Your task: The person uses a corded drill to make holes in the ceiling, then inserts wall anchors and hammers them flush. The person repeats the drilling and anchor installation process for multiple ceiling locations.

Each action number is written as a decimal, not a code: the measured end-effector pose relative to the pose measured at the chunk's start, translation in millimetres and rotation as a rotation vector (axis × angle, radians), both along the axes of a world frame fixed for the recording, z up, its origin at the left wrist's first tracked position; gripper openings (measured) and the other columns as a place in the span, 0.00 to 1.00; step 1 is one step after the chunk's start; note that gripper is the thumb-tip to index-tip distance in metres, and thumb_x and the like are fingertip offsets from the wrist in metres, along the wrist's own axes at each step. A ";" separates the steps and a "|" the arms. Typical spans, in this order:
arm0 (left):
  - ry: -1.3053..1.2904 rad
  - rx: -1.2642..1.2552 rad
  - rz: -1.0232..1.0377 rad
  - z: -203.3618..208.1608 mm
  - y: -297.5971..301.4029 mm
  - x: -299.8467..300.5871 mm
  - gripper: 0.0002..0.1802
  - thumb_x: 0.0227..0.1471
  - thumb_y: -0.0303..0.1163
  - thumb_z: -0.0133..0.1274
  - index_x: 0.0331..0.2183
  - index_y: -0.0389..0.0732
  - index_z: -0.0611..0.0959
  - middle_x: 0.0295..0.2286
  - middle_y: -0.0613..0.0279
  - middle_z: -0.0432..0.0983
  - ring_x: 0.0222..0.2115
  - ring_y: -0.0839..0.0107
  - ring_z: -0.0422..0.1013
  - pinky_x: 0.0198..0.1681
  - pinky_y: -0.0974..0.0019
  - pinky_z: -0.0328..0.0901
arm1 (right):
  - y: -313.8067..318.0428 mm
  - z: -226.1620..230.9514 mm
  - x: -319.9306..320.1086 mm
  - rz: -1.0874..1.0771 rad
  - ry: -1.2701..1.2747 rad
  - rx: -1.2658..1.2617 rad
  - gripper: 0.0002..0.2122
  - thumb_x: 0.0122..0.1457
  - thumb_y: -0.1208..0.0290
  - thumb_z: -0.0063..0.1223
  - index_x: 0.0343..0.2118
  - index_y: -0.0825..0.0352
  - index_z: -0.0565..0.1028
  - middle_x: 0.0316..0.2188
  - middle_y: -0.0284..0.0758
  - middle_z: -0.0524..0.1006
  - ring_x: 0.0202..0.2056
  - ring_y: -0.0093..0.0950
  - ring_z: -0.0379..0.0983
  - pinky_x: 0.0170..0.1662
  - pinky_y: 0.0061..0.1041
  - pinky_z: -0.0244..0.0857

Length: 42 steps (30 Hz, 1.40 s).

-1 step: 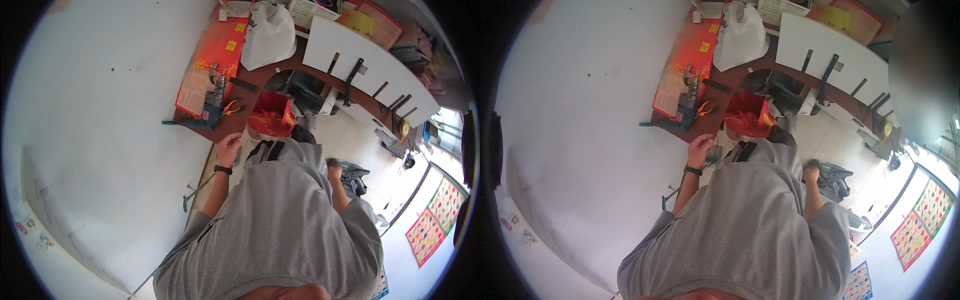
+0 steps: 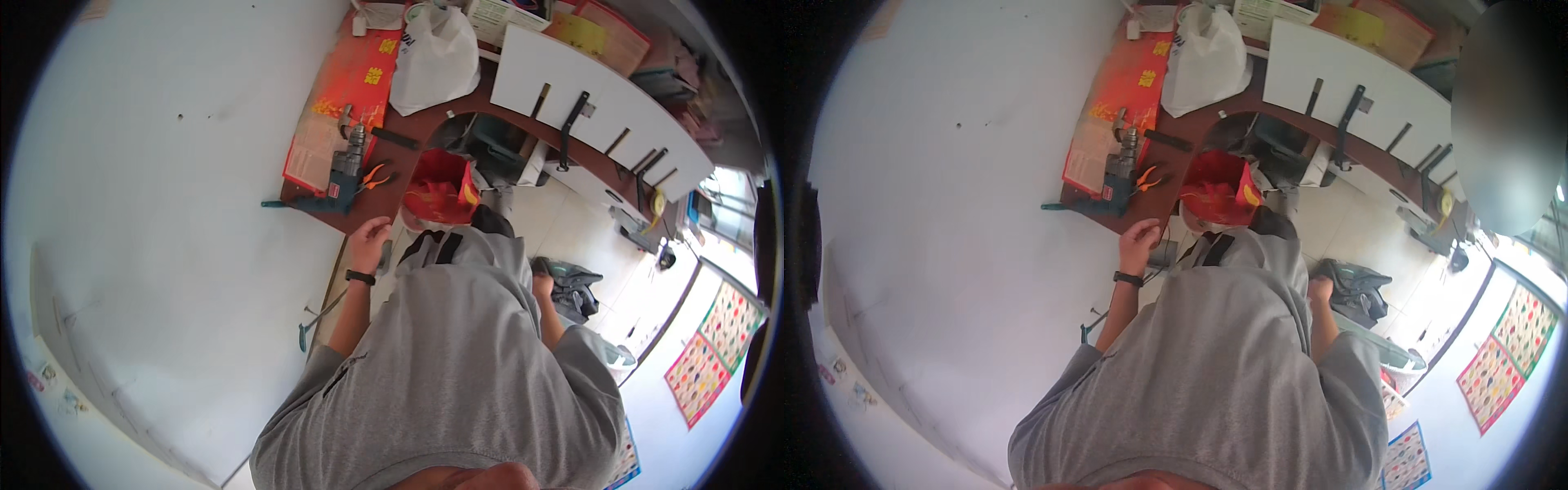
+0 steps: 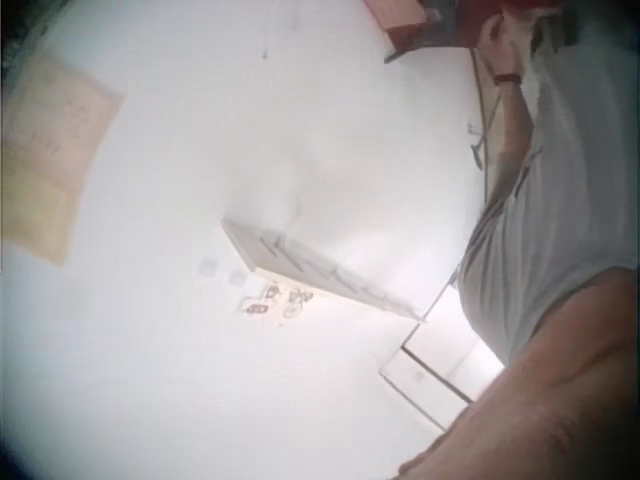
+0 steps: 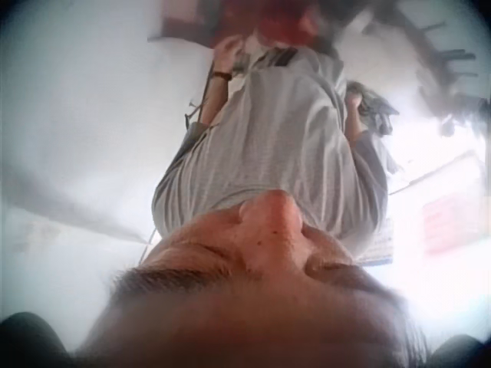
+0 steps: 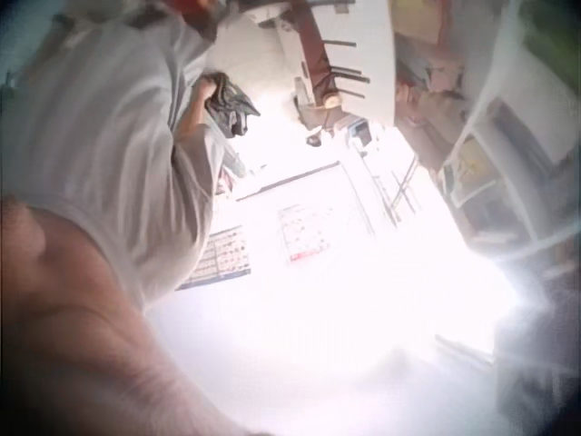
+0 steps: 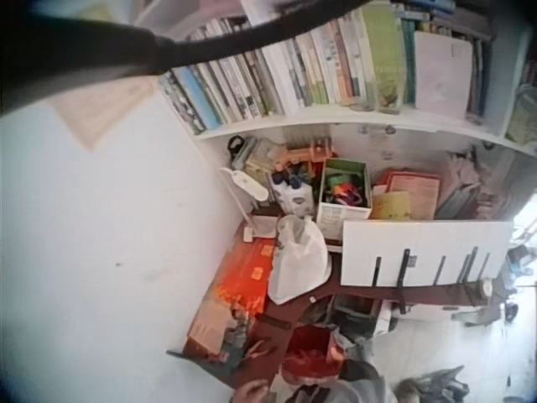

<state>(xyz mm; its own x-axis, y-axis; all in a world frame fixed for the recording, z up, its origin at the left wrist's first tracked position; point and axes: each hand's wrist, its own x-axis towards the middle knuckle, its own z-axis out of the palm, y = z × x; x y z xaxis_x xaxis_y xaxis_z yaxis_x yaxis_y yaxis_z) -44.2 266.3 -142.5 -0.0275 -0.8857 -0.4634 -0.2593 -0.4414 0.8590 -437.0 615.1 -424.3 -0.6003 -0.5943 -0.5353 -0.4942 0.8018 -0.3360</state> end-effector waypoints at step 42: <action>-0.031 0.158 0.044 -61.6 52.9 53.2 0.12 0.55 0.26 0.61 0.42 0.32 0.86 0.31 0.63 0.80 0.29 0.76 0.72 0.34 0.70 0.68 | -63.1 111.8 9.8 -0.764 -0.398 -0.281 0.15 0.49 0.82 0.55 0.41 0.76 0.82 0.26 0.44 0.83 0.23 0.31 0.81 0.27 0.29 0.75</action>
